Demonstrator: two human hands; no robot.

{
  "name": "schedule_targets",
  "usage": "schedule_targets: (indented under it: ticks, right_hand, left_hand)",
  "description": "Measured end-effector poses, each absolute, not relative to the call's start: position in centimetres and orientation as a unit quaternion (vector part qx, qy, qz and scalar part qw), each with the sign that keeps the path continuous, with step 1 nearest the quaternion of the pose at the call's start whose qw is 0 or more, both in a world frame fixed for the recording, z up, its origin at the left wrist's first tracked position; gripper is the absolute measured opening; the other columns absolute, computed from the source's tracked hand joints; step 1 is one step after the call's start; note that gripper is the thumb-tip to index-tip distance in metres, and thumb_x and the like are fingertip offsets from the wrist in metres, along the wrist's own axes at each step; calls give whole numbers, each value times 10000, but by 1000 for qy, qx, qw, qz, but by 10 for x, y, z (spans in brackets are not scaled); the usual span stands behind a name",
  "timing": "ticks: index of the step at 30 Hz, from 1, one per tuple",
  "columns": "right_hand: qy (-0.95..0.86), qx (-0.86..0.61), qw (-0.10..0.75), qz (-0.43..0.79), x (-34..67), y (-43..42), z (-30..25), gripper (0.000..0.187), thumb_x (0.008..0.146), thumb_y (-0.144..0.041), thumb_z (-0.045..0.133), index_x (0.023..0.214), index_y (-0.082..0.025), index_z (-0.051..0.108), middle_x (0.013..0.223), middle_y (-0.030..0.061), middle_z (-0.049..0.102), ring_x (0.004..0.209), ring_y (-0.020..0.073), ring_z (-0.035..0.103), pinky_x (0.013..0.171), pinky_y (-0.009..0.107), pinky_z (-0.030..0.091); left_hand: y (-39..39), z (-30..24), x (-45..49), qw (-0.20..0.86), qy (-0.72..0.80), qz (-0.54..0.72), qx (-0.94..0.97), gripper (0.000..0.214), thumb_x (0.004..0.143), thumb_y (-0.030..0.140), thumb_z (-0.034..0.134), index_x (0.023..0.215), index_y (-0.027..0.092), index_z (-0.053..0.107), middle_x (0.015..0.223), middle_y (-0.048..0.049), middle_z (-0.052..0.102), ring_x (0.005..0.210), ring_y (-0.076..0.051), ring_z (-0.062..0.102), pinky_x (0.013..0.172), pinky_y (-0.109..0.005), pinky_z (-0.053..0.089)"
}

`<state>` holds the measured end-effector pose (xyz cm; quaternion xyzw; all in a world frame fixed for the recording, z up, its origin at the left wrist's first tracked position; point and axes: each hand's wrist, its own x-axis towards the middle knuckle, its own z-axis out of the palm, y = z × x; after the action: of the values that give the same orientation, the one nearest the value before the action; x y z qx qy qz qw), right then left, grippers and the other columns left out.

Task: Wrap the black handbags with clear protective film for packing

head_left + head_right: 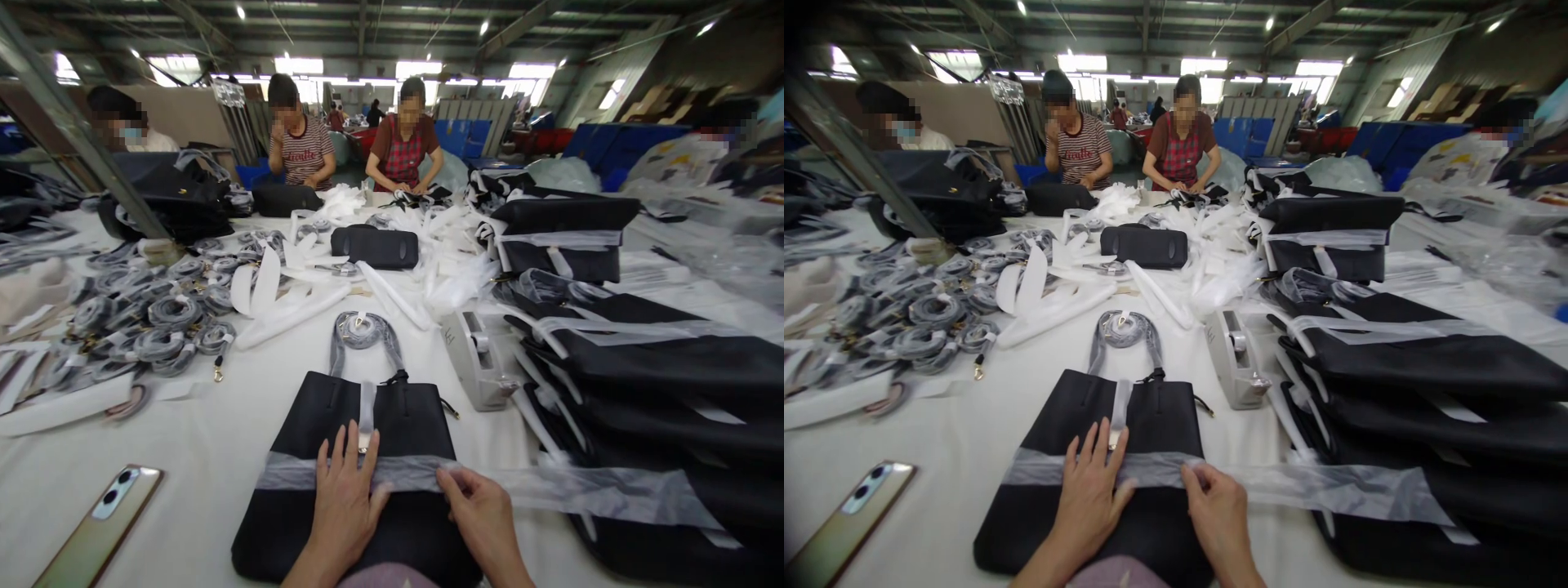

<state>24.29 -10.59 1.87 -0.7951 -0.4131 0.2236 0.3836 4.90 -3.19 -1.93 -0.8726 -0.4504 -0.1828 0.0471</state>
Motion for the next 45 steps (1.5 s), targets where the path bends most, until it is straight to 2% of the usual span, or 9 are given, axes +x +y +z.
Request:
schedule_targets:
  ticks: [6,10,15,23,26,30,32,37,45]
  right_hand:
    - [-420,-816,351,186,247,-112,9,436,764,-559,475,530,-200,555,418,-10,507,451,176,526,478,267,361]
    - [-419,-808,374,177,245,-113,7,438,770,-565,481,541,-199,555,456,-6,521,485,169,520,495,264,361]
    - [-405,-788,407,223,247,-114,4,408,766,-558,513,617,-188,599,511,-15,522,493,147,481,489,256,352]
    - [-341,-709,497,366,254,-125,18,382,720,-557,615,647,-194,520,499,-41,486,471,118,452,465,234,342]
    - [-296,-680,534,407,256,-127,27,426,703,-570,627,832,-170,558,496,-28,545,445,123,472,442,231,343]
    - [-276,-680,527,428,255,-122,32,670,690,-534,653,1184,-119,471,515,-44,573,406,118,457,402,220,306]
    - [-277,-689,517,425,254,-117,31,632,659,-511,677,1134,-125,523,519,-59,551,396,107,442,391,216,296]
    - [-304,-731,493,361,251,-113,25,306,643,-457,669,682,-154,651,514,-24,563,451,118,481,450,235,377]
    - [-362,-789,442,228,252,-115,11,303,714,-468,590,649,-183,668,550,13,628,530,183,570,490,261,400]
  left_hand:
    - [-33,-23,44,60,-420,-204,-882,768,791,495,584,1446,234,279,1498,-176,290,1312,-363,340,1032,-579,242]
    - [-32,-25,36,69,-389,-221,-892,672,818,411,584,1419,232,342,1493,-163,309,1316,-328,355,1043,-521,248]
    - [-32,-25,33,77,-343,-222,-909,473,889,335,516,1355,329,432,1435,-76,435,1288,-270,400,1063,-504,204]
    - [-35,-23,41,87,-360,-176,-912,566,876,216,487,1404,356,338,1471,-111,373,1307,-285,379,1032,-580,232]
    - [-36,-24,41,91,-357,-166,-914,609,856,181,489,1413,361,319,1478,-117,359,1299,-301,392,1029,-592,233]
    - [-37,-25,42,88,-357,-169,-914,612,848,172,495,1403,373,337,1488,-109,343,1293,-311,402,1047,-589,212]
    - [-37,-24,42,88,-355,-171,-915,617,840,161,496,1399,373,346,1486,-117,344,1292,-318,404,1039,-596,216]
    - [-36,-25,43,100,-349,-171,-916,644,830,168,504,1420,339,313,1483,-140,340,1307,-315,379,1024,-597,241]
    - [-37,-23,38,110,-329,-169,-923,629,843,219,504,1431,312,301,1491,-113,336,1328,-325,342,1066,-591,179]
